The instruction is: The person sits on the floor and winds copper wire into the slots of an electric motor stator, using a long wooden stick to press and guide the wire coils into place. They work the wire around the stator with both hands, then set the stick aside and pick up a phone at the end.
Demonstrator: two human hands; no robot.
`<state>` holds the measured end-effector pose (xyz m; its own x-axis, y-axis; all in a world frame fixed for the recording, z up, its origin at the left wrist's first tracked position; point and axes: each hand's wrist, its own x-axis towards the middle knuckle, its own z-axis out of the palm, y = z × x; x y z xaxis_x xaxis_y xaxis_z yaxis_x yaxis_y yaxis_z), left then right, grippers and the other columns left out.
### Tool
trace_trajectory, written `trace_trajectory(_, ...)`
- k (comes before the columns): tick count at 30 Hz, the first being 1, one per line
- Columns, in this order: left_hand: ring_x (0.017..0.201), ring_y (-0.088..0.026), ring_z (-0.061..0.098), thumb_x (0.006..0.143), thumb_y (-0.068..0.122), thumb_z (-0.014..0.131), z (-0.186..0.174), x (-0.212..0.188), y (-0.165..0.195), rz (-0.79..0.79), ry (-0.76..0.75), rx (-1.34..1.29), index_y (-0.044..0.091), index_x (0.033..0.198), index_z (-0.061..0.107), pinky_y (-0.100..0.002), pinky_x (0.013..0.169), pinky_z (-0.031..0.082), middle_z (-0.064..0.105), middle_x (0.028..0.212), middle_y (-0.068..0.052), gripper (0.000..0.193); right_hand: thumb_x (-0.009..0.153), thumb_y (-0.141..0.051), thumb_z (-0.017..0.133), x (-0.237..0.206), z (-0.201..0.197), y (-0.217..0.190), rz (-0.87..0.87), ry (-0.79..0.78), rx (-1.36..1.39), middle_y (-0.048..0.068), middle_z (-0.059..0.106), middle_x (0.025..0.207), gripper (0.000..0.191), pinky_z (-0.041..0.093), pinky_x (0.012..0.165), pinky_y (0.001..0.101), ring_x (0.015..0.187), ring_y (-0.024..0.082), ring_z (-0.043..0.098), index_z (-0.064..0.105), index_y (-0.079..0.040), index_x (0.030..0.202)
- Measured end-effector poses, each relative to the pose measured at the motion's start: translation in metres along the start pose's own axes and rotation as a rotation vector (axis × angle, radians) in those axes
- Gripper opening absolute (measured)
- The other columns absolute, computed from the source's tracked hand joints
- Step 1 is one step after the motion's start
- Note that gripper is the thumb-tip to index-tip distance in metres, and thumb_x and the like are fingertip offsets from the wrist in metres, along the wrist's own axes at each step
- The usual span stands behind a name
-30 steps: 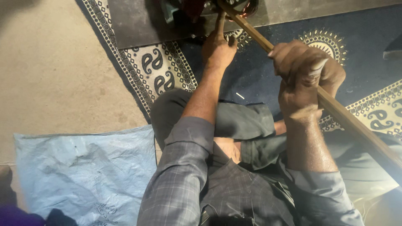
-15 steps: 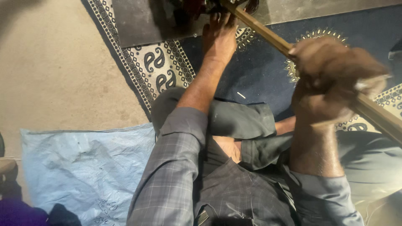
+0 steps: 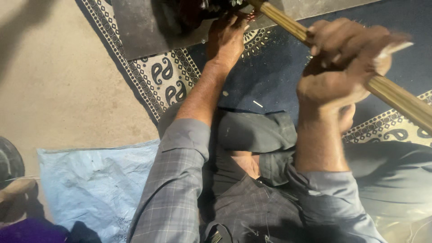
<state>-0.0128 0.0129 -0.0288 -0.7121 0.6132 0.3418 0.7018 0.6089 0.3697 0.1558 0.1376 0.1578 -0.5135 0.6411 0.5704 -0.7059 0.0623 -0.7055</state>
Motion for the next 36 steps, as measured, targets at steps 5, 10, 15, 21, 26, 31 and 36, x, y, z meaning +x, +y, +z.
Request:
trace_trajectory(5, 0.112, -0.031, 0.066, 0.089, 0.002, 0.066, -0.021, 0.003, -0.008, 0.091, 0.042, -0.029, 0.015, 0.121, 0.073, -0.046, 0.093, 0.054, 0.070, 0.121, -0.008, 0.035, 0.114, -0.048, 0.042, -0.003, 0.013, 0.023, 0.024, 0.113, 0.034, 0.006, 0.035, 0.060, 0.050, 0.050, 0.055, 0.0409, 0.051, 0.021, 0.044, 0.043, -0.009, 0.082)
trace_trajectory(10, 0.107, -0.031, 0.068, 0.098, 0.013, 0.070, -0.031, -0.002, -0.007, 0.083, 0.026, -0.081, 0.014, 0.114, 0.070, -0.045, 0.087, 0.057, 0.071, 0.114, -0.006, 0.016, 0.118, -0.048, 0.043, 0.000, 0.025, 0.039, 0.095, 0.126, 0.034, 0.013, 0.039, 0.062, 0.058, 0.050, 0.069, 0.0433, 0.056, 0.027, 0.046, 0.042, -0.004, 0.079)
trace_trajectory(15, 0.102, -0.027, 0.069, 0.093, 0.008, 0.069, -0.021, -0.003, 0.008, -0.054, 0.042, -0.046, 0.017, 0.113, 0.072, -0.041, 0.081, 0.059, 0.071, 0.112, -0.005, 0.022, 0.116, -0.046, 0.045, 0.003, 0.031, 0.031, 0.124, 0.136, 0.065, 0.012, 0.039, 0.061, 0.055, 0.050, 0.070, 0.0433, 0.055, 0.026, 0.045, 0.040, -0.004, 0.081)
trace_trajectory(21, 0.108, -0.026, 0.066, 0.084, 0.005, 0.070, -0.019, -0.007, 0.013, -0.075, 0.104, 0.000, 0.019, 0.117, 0.072, -0.040, 0.085, 0.060, 0.069, 0.116, -0.005, 0.036, 0.119, -0.044, 0.046, -0.010, 0.025, 0.012, 0.190, 0.108, 0.127, 0.012, 0.034, 0.063, 0.058, 0.044, 0.070, 0.0407, 0.060, 0.027, 0.040, 0.037, -0.004, 0.079)
trace_trajectory(26, 0.112, -0.028, 0.065, 0.087, 0.012, 0.073, -0.024, -0.010, 0.013, -0.071, 0.041, -0.001, 0.020, 0.114, 0.070, -0.042, 0.089, 0.058, 0.069, 0.116, -0.003, 0.028, 0.120, -0.044, 0.048, -0.016, 0.022, 0.008, 0.243, 0.150, 0.176, 0.011, 0.032, 0.065, 0.058, 0.044, 0.072, 0.0417, 0.062, 0.027, 0.040, 0.035, -0.004, 0.079)
trace_trajectory(31, 0.109, -0.031, 0.065, 0.095, 0.017, 0.070, -0.032, -0.001, 0.007, -0.084, -0.099, -0.003, 0.020, 0.117, 0.071, -0.046, 0.088, 0.055, 0.070, 0.115, -0.006, 0.022, 0.121, -0.044, 0.047, -0.012, 0.019, 0.008, 0.272, 0.183, 0.171, 0.011, 0.032, 0.063, 0.058, 0.044, 0.071, 0.0431, 0.060, 0.027, 0.041, 0.034, -0.006, 0.079)
trace_trajectory(36, 0.103, -0.029, 0.069, 0.094, 0.021, 0.065, -0.025, 0.002, 0.011, -0.167, -0.108, -0.038, 0.022, 0.112, 0.074, -0.044, 0.085, 0.056, 0.072, 0.113, -0.006, 0.020, 0.117, -0.046, 0.047, -0.009, 0.023, 0.008, 0.284, 0.212, 0.117, 0.008, 0.033, 0.060, 0.059, 0.041, 0.060, 0.0381, 0.053, 0.022, 0.039, 0.037, -0.005, 0.076)
